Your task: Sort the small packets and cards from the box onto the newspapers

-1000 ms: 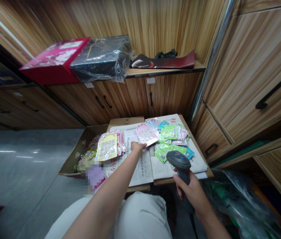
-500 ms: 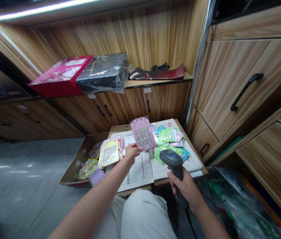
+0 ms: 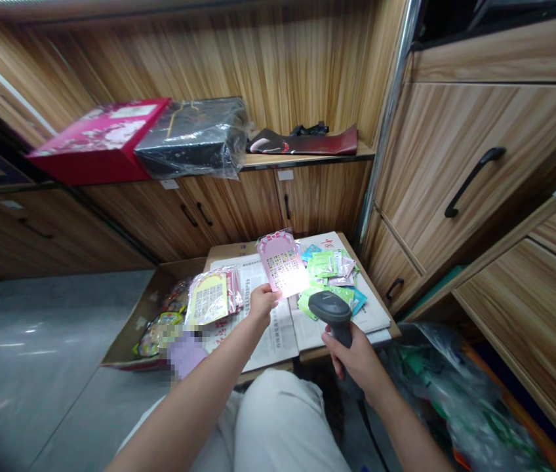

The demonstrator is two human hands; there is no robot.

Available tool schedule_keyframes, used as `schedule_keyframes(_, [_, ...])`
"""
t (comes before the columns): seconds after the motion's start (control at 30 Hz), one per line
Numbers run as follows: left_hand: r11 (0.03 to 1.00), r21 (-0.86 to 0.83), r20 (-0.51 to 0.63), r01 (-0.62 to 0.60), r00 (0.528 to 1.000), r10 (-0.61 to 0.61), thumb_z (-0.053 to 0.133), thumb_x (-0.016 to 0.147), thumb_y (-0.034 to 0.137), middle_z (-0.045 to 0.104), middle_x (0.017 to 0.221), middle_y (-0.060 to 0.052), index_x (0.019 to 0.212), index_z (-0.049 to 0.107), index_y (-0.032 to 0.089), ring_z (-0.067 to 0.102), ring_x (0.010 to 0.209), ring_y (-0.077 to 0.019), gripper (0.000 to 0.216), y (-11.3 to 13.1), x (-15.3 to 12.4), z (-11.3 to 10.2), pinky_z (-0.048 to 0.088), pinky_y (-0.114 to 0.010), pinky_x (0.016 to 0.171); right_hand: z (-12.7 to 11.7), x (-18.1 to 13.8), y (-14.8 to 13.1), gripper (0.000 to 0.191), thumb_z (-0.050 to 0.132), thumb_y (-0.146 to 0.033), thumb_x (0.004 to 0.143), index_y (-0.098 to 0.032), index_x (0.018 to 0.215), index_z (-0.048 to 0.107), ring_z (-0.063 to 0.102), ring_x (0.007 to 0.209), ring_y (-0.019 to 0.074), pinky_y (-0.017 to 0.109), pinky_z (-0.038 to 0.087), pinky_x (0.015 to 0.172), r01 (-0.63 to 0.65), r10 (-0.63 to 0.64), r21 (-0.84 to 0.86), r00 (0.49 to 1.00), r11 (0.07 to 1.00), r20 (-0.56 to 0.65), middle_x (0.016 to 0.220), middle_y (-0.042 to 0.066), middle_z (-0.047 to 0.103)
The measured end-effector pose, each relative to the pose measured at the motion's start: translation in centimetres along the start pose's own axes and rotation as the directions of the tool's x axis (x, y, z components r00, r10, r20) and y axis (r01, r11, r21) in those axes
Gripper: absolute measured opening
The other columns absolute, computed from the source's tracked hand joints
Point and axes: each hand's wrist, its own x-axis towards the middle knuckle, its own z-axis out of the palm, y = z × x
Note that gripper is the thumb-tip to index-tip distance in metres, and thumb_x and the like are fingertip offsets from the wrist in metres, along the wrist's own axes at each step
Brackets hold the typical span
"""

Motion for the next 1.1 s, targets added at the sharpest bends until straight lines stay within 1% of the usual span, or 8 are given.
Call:
schedule_keyframes(0.2, [1.0, 0.025, -0.018, 0.007, 1.0, -0.006, 0.065, 0.05, 0.009, 0.061, 0.063, -0.001, 0.06, 0.063, 0.013, 0.05, 0.056, -0.0103, 0.011, -0.2, 0.2, -0.1, 0.037, -0.024, 0.056, 0.1, -0.1, 0.2, 0.042, 0.071, -0.055, 0.071, -0.019, 0.088, 0.056, 0.043, 0.032, 0.008, 0.02, 0.034, 0.032, 0.003, -0.002, 0.012, 1.0, 1.0, -0.024, 0.048, -0.01, 0.05])
schedule_keyframes(0.4, [0.999, 0.024, -0.003, 0.03, 1.0, -0.03, 0.063, 0.052, 0.006, 0.067, 0.071, -0.004, 0.067, 0.068, 0.014, 0.059, 0.067, -0.0149, 0.017, 0.2, -0.1, -0.2, 0.045, -0.027, 0.063, 0.4, -0.1, 0.4, 0.041, 0.071, -0.054, 0.072, -0.019, 0.086, 0.056, 0.043, 0.032, 0.0087, 0.021, 0.035, 0.033, 0.021, -0.022, -0.019, 0.998, 1.0, -0.051, 0.046, -0.01, 0.05])
schedule_keyframes(0.57, [1.0, 0.009, 0.013, -0.014, 1.0, 0.014, 0.065, 0.052, 0.006, 0.069, 0.071, -0.005, 0.068, 0.068, 0.013, 0.062, 0.069, -0.017, 0.017, 0.1, 0.1, -0.8, 0.048, -0.029, 0.065, 0.4, -0.1, 0.7, 0.047, 0.073, -0.056, 0.068, -0.018, 0.092, 0.058, 0.043, 0.032, 0.0091, 0.021, 0.034, 0.032, 0.012, -0.012, -0.009, 0.998, 1.0, -0.066, 0.047, -0.01, 0.052])
schedule_keyframes(0.67, [0.998, 0.033, -0.014, -0.045, 0.999, 0.045, 0.065, 0.053, 0.006, 0.067, 0.069, -0.004, 0.07, 0.066, 0.012, 0.062, 0.067, -0.0159, 0.018, 0.4, 0.8, -1.9, 0.049, -0.027, 0.065, 0.2, -0.2, 0.9, 0.048, 0.073, -0.055, 0.069, -0.017, 0.095, 0.058, 0.043, 0.032, 0.0088, 0.02, 0.034, 0.033, 0.014, -0.015, -0.021, 0.998, 1.0, -0.055, 0.045, -0.009, 0.052])
schedule_keyframes(0.73, [0.997, 0.053, -0.071, -0.049, 0.996, 0.053, 0.064, 0.054, 0.004, 0.066, 0.069, -0.003, 0.077, 0.064, 0.013, 0.062, 0.065, -0.0149, 0.024, 0.8, 1.6, -3.2, 0.049, -0.026, 0.064, 0.1, -0.3, 1.0, 0.048, 0.073, -0.055, 0.071, -0.017, 0.096, 0.058, 0.043, 0.032, 0.0091, 0.021, 0.035, 0.034, 0.021, -0.022, -0.029, 0.999, 0.999, -0.049, 0.043, -0.009, 0.051])
schedule_keyframes(0.83, [0.992, 0.12, -0.217, -0.033, 0.974, 0.059, 0.063, 0.057, 0.003, 0.065, 0.073, -0.002, 0.094, 0.061, 0.015, 0.063, 0.066, -0.0142, 0.039, 1.4, 2.8, -6.1, 0.049, -0.024, 0.062, 0.1, -0.5, 1.0, 0.051, 0.074, -0.057, 0.068, -0.017, 0.095, 0.059, 0.044, 0.032, 0.0097, 0.022, 0.035, 0.034, 0.014, -0.016, -0.025, 0.998, 1.0, -0.065, 0.044, -0.009, 0.052])
schedule_keyframes(1.0, [0.947, 0.313, -0.485, 0.066, 0.869, 0.099, 0.066, 0.063, 0.008, 0.066, 0.091, -0.007, 0.104, 0.057, 0.017, 0.066, 0.078, -0.0194, 0.043, 1.6, 4.6, -12.3, 0.05, -0.027, 0.065, 0.1, -0.6, 1.1, 0.053, 0.076, -0.058, 0.066, -0.017, 0.094, 0.06, 0.044, 0.032, 0.01, 0.023, 0.036, 0.033, 0.007, -0.007, -0.007, 0.997, 1.0, -0.076, 0.046, -0.008, 0.053])
schedule_keyframes(1.1, [0.914, 0.376, -0.572, 0.153, 0.814, 0.099, 0.065, 0.064, 0.007, 0.067, 0.099, -0.012, 0.103, 0.058, 0.017, 0.067, 0.089, -0.024, 0.041, 1.2, 5.2, -15.9, 0.05, -0.03, 0.071, 0.1, -0.6, 1.2, 0.054, 0.077, -0.058, 0.065, -0.017, 0.095, 0.06, 0.044, 0.032, 0.0101, 0.023, 0.036, 0.032, -0.005, 0.006, 0.009, 0.997, 1.0, -0.071, 0.048, -0.008, 0.053])
